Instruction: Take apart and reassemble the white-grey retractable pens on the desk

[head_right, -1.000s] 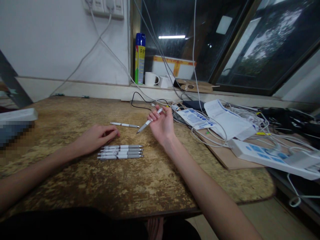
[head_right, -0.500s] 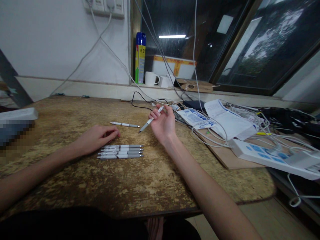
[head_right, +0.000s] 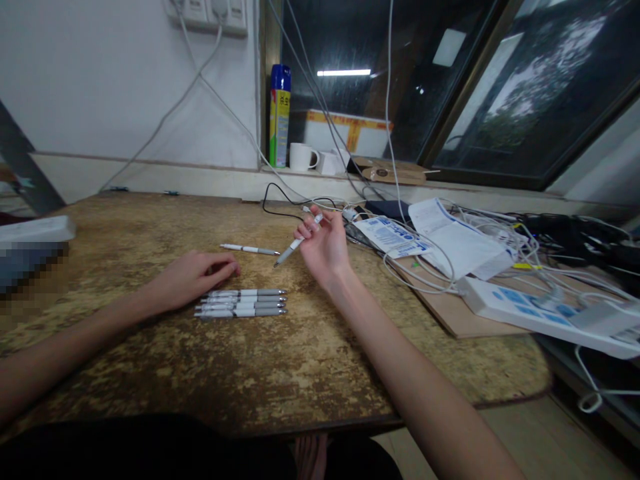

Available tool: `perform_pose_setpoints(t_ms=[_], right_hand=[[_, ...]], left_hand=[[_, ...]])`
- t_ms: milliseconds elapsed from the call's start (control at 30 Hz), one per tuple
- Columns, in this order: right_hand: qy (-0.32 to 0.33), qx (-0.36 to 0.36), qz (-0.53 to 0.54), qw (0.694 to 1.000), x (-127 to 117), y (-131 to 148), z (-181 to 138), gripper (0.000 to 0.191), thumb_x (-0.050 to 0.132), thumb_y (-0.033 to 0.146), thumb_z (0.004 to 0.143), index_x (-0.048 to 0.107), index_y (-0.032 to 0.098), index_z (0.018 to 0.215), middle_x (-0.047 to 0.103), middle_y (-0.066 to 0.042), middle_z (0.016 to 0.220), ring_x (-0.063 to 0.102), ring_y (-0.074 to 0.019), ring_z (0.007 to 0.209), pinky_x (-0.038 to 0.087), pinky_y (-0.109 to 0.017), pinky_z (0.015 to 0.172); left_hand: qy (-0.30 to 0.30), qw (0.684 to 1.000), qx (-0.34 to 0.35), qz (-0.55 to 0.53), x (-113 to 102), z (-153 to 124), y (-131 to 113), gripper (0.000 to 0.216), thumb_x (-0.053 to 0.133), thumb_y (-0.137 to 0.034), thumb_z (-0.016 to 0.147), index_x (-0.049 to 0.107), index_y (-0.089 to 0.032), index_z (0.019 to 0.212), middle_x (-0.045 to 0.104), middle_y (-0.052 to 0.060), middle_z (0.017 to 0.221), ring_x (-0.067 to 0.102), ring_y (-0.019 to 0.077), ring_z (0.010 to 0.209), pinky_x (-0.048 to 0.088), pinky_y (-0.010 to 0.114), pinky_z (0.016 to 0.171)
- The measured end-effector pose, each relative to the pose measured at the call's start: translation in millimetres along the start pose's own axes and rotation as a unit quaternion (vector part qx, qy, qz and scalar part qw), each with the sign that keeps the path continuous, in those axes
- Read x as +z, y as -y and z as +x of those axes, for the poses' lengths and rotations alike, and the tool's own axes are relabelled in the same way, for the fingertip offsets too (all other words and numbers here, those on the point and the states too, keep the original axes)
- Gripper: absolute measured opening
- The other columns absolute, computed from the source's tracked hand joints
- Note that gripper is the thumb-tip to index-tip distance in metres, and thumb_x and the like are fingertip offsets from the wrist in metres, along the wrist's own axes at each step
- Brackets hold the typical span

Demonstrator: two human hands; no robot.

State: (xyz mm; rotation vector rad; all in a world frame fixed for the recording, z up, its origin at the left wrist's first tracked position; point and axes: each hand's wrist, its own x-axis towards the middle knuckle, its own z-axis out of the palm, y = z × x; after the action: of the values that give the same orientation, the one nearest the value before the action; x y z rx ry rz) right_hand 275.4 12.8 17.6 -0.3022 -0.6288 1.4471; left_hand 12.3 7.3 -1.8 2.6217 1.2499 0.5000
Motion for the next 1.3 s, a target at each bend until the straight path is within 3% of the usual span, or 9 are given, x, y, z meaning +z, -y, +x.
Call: perform_pose_setpoints(t_ms=[300,433,800,1300], right_hand=[[0.027,0.016,0.023,0.999,1.2,0.7,-2.5,0.020,0.042,0.023,0.100,0.056,0.021,0.087,0.044,0.004,0.067,0.049,-0.0123,0.061,0.044,-0.024,0.055],[0.021,0.010,0.022,0.999,0.9,0.6,-2.6,0.020,0.046,0.029,0.102,0.058,0.021,0.088,0.050,0.002,0.070,0.053,-0.0123,0.065,0.045,-0.024,0.057],[0.022,-0.004,-0.032,0.999,2.5,0.6,-2.7,0.014,0.048,0.021,0.096,0.059,0.023,0.087,0.050,0.002,0.072,0.051,-0.0131,0.065,0.046,-0.025,0.057],[0.037,0.003,-0.008,0.999,4.0,0.2,-5.5,0.016,0.048,0.025,0.098,0.060,0.023,0.088,0.050,0.002,0.070,0.050,-0.0134,0.065,0.045,-0.024,0.056]], left_hand=[[0.009,1.000,0.004,-0.003,0.0,-0.3,-0.3,0.038,0.043,-0.042,0.106,0.074,-0.020,0.100,0.074,0.005,0.085,0.064,0.0199,0.074,0.039,0.029,0.067],[0.008,1.000,0.000,-0.004,0.0,0.1,-0.3,0.037,0.044,-0.041,0.105,0.074,-0.021,0.100,0.075,0.006,0.088,0.065,0.0209,0.076,0.039,0.030,0.069],[0.006,1.000,0.007,-0.007,1.4,0.3,1.1,0.035,0.046,-0.041,0.104,0.074,-0.021,0.096,0.073,0.004,0.081,0.062,0.0191,0.068,0.036,0.029,0.063],[0.023,1.000,0.001,0.009,0.5,0.7,-1.8,0.037,0.044,-0.041,0.105,0.074,-0.021,0.100,0.075,0.006,0.089,0.065,0.0211,0.077,0.039,0.030,0.069]])
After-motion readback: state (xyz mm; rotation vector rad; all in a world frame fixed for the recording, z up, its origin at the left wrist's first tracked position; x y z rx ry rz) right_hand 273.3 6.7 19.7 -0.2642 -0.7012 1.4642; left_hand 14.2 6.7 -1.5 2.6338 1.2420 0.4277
